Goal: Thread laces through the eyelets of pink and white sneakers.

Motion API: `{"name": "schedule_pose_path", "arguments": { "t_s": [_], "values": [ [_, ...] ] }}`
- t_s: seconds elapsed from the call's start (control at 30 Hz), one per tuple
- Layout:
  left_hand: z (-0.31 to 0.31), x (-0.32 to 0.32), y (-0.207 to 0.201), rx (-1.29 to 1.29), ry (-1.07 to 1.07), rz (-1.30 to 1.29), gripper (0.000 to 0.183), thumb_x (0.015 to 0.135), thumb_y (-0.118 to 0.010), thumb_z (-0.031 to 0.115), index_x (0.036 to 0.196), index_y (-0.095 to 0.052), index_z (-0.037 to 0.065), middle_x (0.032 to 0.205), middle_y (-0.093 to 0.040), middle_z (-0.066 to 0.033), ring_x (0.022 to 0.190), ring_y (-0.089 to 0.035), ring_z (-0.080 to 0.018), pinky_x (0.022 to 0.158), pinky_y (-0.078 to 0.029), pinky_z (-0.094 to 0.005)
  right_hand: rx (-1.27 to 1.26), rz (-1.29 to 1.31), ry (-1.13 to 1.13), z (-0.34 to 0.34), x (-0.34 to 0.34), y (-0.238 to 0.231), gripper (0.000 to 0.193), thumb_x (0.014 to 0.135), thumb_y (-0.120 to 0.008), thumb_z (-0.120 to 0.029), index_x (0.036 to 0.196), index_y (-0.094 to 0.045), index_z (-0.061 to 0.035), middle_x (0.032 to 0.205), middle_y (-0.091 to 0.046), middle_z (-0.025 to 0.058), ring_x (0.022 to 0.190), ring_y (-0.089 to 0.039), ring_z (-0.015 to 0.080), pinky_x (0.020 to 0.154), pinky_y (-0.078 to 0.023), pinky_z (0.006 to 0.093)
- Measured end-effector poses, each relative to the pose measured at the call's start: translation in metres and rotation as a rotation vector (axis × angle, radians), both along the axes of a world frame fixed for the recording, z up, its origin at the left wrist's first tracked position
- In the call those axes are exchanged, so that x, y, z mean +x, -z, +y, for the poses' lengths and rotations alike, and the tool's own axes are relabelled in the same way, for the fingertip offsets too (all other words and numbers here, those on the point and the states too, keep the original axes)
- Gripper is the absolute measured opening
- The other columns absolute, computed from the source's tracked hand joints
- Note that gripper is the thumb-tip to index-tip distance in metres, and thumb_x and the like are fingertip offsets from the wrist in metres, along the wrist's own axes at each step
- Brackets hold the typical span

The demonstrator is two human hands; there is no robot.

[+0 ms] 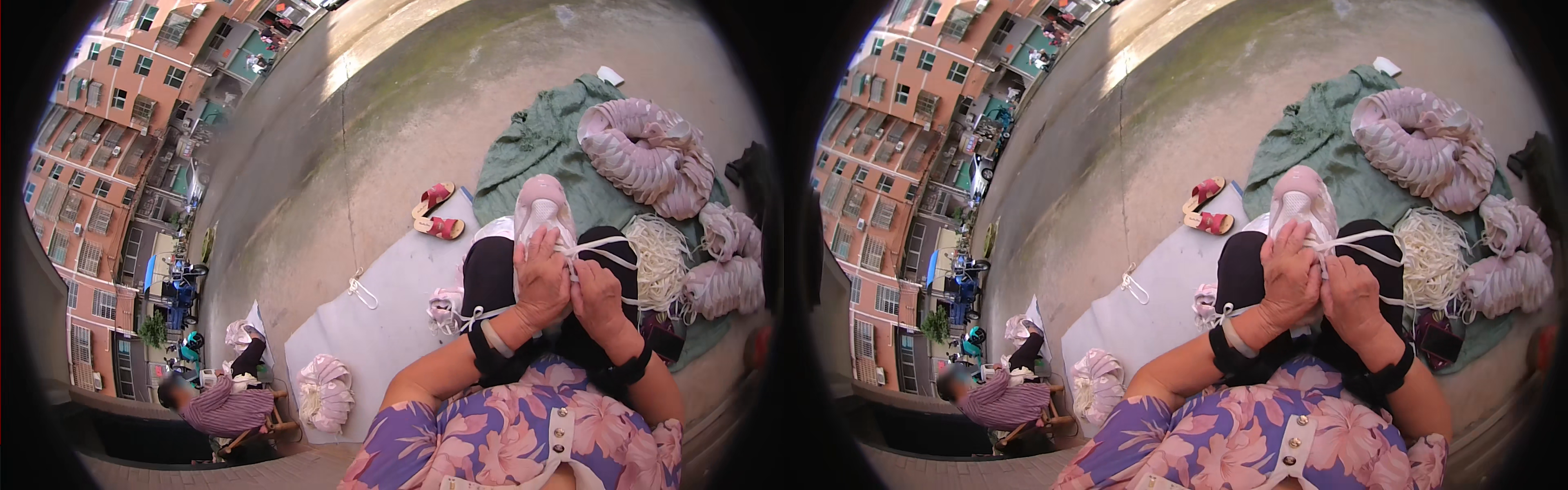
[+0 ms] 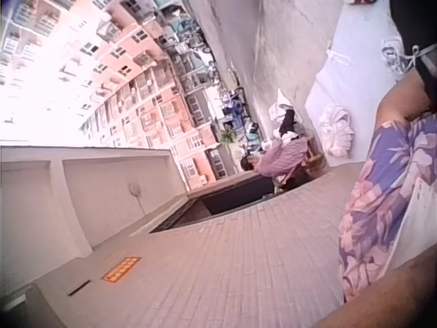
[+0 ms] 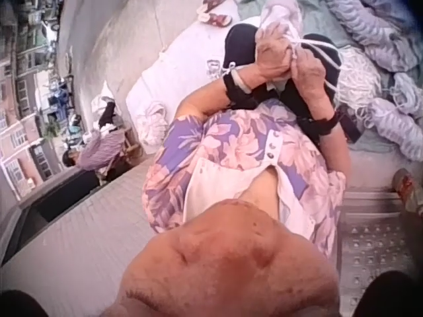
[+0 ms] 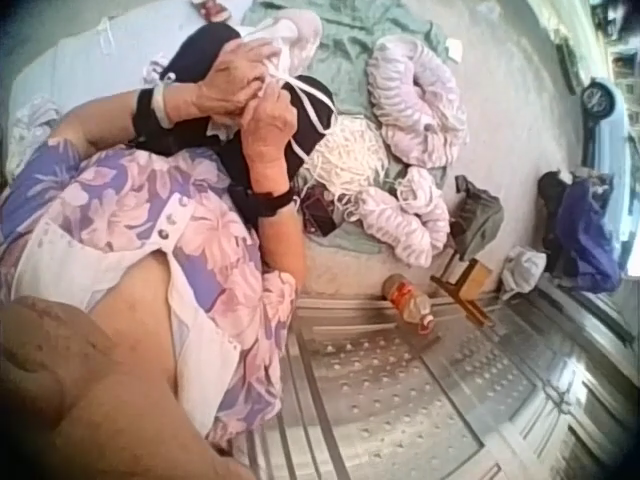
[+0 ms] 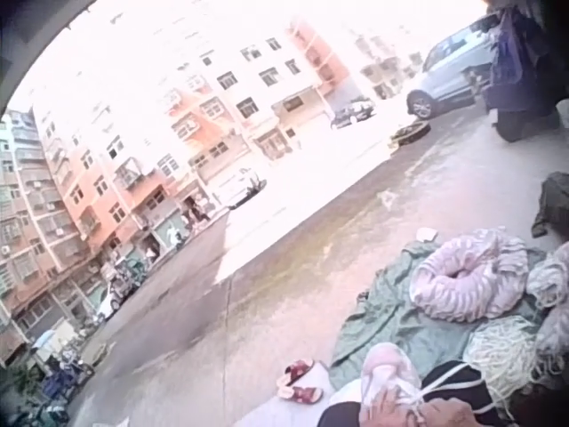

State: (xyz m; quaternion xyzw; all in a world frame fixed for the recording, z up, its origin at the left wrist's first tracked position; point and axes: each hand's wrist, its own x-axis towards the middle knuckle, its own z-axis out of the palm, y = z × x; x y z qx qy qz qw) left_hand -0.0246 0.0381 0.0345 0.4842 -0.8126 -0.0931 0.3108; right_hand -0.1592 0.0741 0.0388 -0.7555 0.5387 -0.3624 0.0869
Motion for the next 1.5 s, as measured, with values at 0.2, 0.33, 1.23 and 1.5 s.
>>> {"name": "schedule_pose_path", "arguments": {
  "t_s": [0.2, 0.33, 1.23, 1.5],
  "values": [
    [-0.002, 0.007, -0.038, -0.082, 0.132, -0.293, 0.018, 0.067, -0.057, 0.011, 0.08, -0.06, -0.001, 0.128, -0.046, -0.0237, 0.125, -0.035, -0.0404, 0.101, -0.019, -0.0593, -0.027, -0.072, -0.025, -0.003, -0.004, 0.004, 0.028, 0.07, -0.062, -0.01, 0.097, -0.054, -0.0023, 0.081, -0.055, 0.0132, 0.071, -0.057, 0.0309, 0.062, -0.046, 0.0391],
    [0.018, 0.04, -0.059, -0.097, 0.187, -0.398, 0.004, 0.072, -0.055, 0.005, 0.074, -0.055, 0.001, 0.132, -0.043, -0.02, 0.126, -0.034, -0.04, 0.106, -0.012, -0.0531, -0.014, -0.08, 0.013, 0.002, -0.008, 0.01, 0.025, 0.07, -0.062, -0.012, 0.093, -0.056, -0.0039, 0.079, -0.056, 0.0121, 0.067, -0.057, 0.0305, 0.061, -0.047, 0.0391],
    [0.012, 0.093, -0.014, 0.044, 0.081, -0.121, 0.027, 0.07, -0.06, 0.002, 0.097, -0.062, 0.002, 0.118, -0.056, -0.0169, 0.113, -0.049, -0.0336, 0.099, -0.032, -0.0416, -0.009, -0.063, -0.027, 0.01, -0.015, -0.008, 0.022, 0.073, -0.061, -0.008, 0.094, -0.058, -0.0059, 0.076, -0.053, 0.0091, 0.063, -0.058, 0.0283, 0.056, -0.048, 0.0371],
    [0.02, 0.095, -0.02, 0.031, 0.076, -0.003, 0.012, 0.076, -0.06, 0.004, 0.087, -0.062, 0.005, 0.084, -0.064, -0.0086, 0.078, -0.059, -0.0255, 0.079, -0.039, -0.0362, -0.058, 0.191, -0.094, 0.021, -0.045, -0.028, 0.014, 0.074, -0.062, -0.008, 0.086, -0.054, -0.0075, 0.072, -0.05, 0.0061, 0.056, -0.055, 0.0262, 0.047, -0.044, 0.0348]
  ]
}}
